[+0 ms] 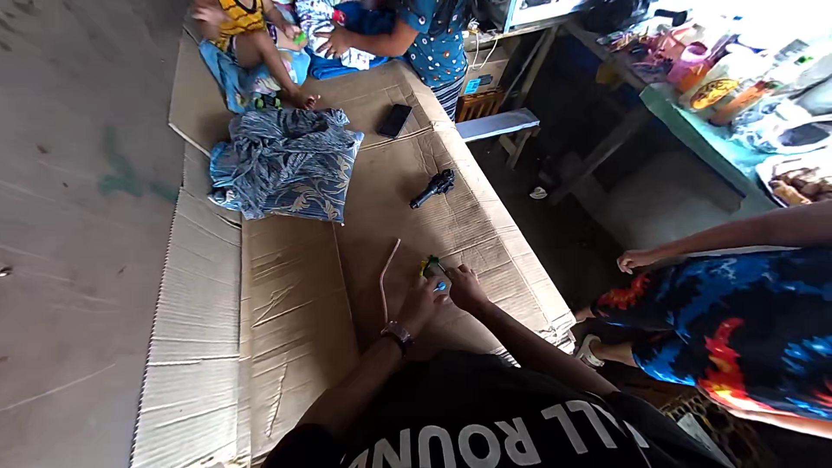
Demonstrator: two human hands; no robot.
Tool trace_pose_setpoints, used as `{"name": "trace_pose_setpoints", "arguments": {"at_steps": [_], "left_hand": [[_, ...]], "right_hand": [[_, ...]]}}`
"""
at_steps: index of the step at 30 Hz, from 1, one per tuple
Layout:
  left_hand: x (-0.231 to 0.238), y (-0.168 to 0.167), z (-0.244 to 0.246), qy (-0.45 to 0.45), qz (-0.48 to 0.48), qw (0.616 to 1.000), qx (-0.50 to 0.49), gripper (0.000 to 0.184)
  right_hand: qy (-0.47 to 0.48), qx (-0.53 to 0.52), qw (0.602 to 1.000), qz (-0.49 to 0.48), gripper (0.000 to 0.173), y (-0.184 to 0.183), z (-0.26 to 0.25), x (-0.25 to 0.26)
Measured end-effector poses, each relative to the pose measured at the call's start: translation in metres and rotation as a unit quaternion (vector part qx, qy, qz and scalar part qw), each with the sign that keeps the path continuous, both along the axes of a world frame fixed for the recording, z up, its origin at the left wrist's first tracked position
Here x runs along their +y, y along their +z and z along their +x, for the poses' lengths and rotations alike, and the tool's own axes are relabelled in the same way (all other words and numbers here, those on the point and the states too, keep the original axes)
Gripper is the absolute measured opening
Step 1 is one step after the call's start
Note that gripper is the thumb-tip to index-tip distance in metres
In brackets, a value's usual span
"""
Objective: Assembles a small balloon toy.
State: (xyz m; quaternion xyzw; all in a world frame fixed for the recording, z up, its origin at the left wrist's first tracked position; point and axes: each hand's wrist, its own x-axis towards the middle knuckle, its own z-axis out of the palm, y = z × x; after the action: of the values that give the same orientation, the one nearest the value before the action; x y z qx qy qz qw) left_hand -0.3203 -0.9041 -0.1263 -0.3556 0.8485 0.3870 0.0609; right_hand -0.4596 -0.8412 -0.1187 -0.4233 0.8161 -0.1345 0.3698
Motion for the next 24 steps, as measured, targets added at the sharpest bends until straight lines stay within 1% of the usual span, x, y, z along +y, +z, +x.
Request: {"name": "trace_pose_setpoints", "arguments": {"at_steps": [2,5,7,8,9,10,11,12,13,14,15,16,17,18,20,21,22,23,24], "left_hand": [[0.003,-0.001,-0.015,-0.050,-0.040,0.996,-0.060,0.046],[0.001,-0.003,-0.028,-0.057,-0.067,0.992,-0.089,0.039],[-0.002,0.001,-0.026,-0.041,-0.053,0.996,-0.065,0.037],[-0.003,0.004,-0.022,-0.013,-0.022,0.999,-0.024,0.036],[-0.004,0.012,-0.019,0.032,0.035,0.998,0.040,0.036],[-0.004,0.023,-0.016,0.085,0.115,0.983,0.113,0.038],[-0.001,0.037,-0.012,0.134,0.205,0.951,0.189,0.040],[0.003,0.052,-0.008,0.173,0.289,0.907,0.255,0.040],[0.007,0.069,-0.004,0.199,0.351,0.863,0.303,0.034],[0.011,0.085,-0.001,0.213,0.389,0.830,0.339,0.028],[0.014,0.100,0.001,0.218,0.406,0.809,0.364,0.025],[0.016,0.112,0.002,0.218,0.409,0.801,0.379,0.023],[0.019,0.122,0.003,0.213,0.402,0.802,0.386,0.022],[0.023,0.129,0.003,0.205,0.388,0.810,0.388,0.021],[0.033,0.136,0.003,0.185,0.359,0.828,0.389,0.019],[0.038,0.139,0.002,0.180,0.346,0.833,0.393,0.017],[0.043,0.142,-0.001,0.180,0.334,0.836,0.396,0.016],[0.046,0.145,-0.004,0.181,0.322,0.840,0.397,0.015],[0.047,0.147,-0.006,0.177,0.307,0.847,0.397,0.015]], "right_hand": [[0.007,-0.023,0.999,-0.024,0.039,-0.004,-0.009,0.005],[-0.014,-0.056,0.996,-0.071,0.038,-0.007,-0.023,0.019],[-0.055,-0.060,0.990,-0.111,0.038,-0.004,-0.026,0.033],[-0.077,-0.065,0.985,-0.137,0.037,0.001,-0.027,0.039],[-0.094,-0.077,0.979,-0.165,0.036,0.009,-0.028,0.045],[-0.107,-0.101,0.971,-0.190,0.035,0.021,-0.029,0.049],[-0.119,-0.139,0.961,-0.209,0.033,0.035,-0.028,0.054],[-0.130,-0.187,0.947,-0.227,0.031,0.049,-0.024,0.059],[-0.134,-0.232,0.932,-0.245,0.030,0.062,-0.021,0.066],[-0.131,-0.265,0.917,-0.267,0.029,0.075,-0.017,0.071],[-0.118,-0.283,0.905,-0.296,0.028,0.085,-0.014,0.075],[-0.097,-0.280,0.897,-0.329,0.027,0.095,-0.011,0.079],[-0.067,-0.246,0.895,-0.365,0.026,0.102,-0.008,0.082],[-0.032,-0.175,0.898,-0.403,0.025,0.106,-0.005,0.085],[0.034,0.045,0.896,-0.441,0.025,0.113,-0.001,0.089],[0.058,0.152,0.882,-0.442,0.023,0.116,-0.001,0.091],[0.074,0.234,0.861,-0.446,0.021,0.117,-0.002,0.091],[0.083,0.278,0.842,-0.455,0.020,0.119,-0.004,0.090],[0.086,0.285,0.835,-0.462,0.019,0.120,-0.007,0.090]]}}
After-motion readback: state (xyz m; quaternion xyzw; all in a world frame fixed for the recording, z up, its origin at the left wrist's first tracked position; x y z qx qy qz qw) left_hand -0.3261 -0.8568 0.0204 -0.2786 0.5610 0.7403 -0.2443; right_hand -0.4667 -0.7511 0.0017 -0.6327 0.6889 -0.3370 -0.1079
